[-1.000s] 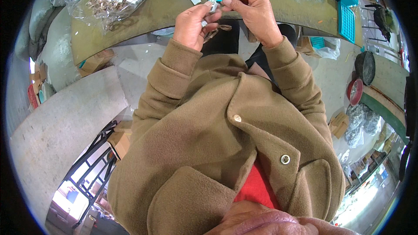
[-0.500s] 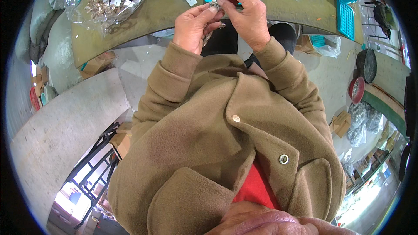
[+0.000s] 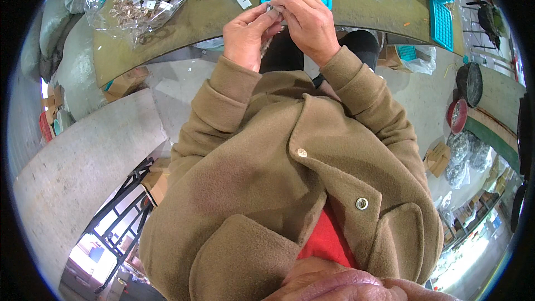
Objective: The person repeatedly picks small white rectangular electronic components and metallic pins from a table, inserts the pins into the components, and places the assembled units into a blue tray. The person handles items one at a time and continues the cycle throughout the clip.
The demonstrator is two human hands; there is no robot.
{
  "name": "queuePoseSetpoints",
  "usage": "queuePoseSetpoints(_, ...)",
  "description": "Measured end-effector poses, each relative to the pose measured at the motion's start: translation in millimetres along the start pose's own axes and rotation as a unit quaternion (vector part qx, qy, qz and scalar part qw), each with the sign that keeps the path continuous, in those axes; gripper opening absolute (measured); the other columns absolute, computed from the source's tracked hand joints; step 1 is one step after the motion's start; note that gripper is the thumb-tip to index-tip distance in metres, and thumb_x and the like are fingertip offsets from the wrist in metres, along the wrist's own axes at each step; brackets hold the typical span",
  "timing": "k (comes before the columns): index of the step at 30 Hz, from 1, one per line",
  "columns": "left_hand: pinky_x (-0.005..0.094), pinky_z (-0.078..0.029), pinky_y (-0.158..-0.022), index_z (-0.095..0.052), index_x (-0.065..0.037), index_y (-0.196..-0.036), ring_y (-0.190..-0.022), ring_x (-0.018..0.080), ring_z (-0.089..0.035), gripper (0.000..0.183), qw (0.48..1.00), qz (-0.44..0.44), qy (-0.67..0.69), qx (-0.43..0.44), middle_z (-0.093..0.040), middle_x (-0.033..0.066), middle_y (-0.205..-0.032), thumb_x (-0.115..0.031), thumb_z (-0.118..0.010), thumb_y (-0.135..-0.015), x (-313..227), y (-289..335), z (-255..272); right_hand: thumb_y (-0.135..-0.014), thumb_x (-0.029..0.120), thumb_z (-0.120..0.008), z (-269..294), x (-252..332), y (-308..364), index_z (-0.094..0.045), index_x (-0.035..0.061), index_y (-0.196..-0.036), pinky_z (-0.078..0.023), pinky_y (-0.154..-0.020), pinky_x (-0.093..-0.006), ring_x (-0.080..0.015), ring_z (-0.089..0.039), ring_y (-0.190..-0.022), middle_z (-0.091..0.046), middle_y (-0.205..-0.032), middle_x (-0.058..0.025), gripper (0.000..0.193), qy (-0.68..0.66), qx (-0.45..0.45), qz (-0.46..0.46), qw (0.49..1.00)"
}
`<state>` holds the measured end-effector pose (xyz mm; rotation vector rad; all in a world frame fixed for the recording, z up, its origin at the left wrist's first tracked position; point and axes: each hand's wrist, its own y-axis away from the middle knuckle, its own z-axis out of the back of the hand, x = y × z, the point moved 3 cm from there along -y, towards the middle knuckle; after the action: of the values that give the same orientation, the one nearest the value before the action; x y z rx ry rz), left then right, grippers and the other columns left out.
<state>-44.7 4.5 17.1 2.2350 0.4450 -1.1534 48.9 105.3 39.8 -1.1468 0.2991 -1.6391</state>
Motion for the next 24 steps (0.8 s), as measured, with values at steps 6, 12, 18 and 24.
queuePoseSetpoints(6, 0.0233, -0.057, -0.074, -0.059, 0.007, -0.121, -0.091, 0.0167, -0.068, 0.034, 0.994, -0.075, -0.084, -0.01, -0.067, 0.0125, -0.106, -0.005, -0.065, -0.089, -3.8, 5.5, -4.9, -0.083, 0.007, -0.068, 6.7, -12.6, -3.2, -0.061, 0.0035, -0.094, -0.048, -0.068, -0.0286, -0.0174, -0.057, -0.075, -0.059, -0.08, -0.0038, 0.013, -0.18, 0.086, -0.193, 0.961)
queuePoseSetpoints(12, 0.019, -0.055, -0.067, -0.061, 0.004, -0.116, -0.089, 0.0131, -0.068, 0.029, 0.999, -0.024, -0.036, 0.008, -0.068, 0.0088, -0.103, -0.011, -0.063, -0.092, -8.3, 9.1, -6.6, -0.087, 0.017, -0.07, 9.1, -21.7, 0.3, -0.061, 0.0005, -0.093, -0.047, -0.067, -0.0283, -0.0135, -0.057, -0.076, -0.059, -0.077, -0.0016, 0.02, -0.299, 0.07, -0.38, 0.873)
queuePoseSetpoints(18, 0.0189, -0.055, -0.064, -0.061, 0.0, -0.114, -0.09, 0.0115, -0.067, 0.026, 0.998, 0.054, 0.001, 0.015, -0.068, 0.0051, -0.099, -0.015, -0.061, -0.093, -8.6, 12.8, -14.1, -0.097, 0.032, -0.055, 9.6, -2.5, 4.2, -0.065, 0.0012, -0.086, -0.046, -0.063, -0.0278, -0.0112, -0.055, -0.066, -0.061, -0.072, -0.0031, 0.034, -0.332, 0.082, -0.378, 0.86)
queuePoseSetpoints(24, 0.0154, -0.054, -0.062, -0.059, -0.005, -0.116, -0.086, 0.0099, -0.066, 0.025, 0.982, 0.15, 0.093, 0.062, -0.066, 0.0036, -0.102, -0.018, -0.061, -0.095, -0.3, 11.5, -14.5, -0.098, 0.018, -0.053, 16.2, -5.9, 9.1, -0.065, 0.0003, -0.093, -0.043, -0.056, -0.0253, -0.0067, -0.052, -0.064, -0.061, -0.071, -0.0003, 0.022, -0.146, 0.096, -0.31, 0.935)
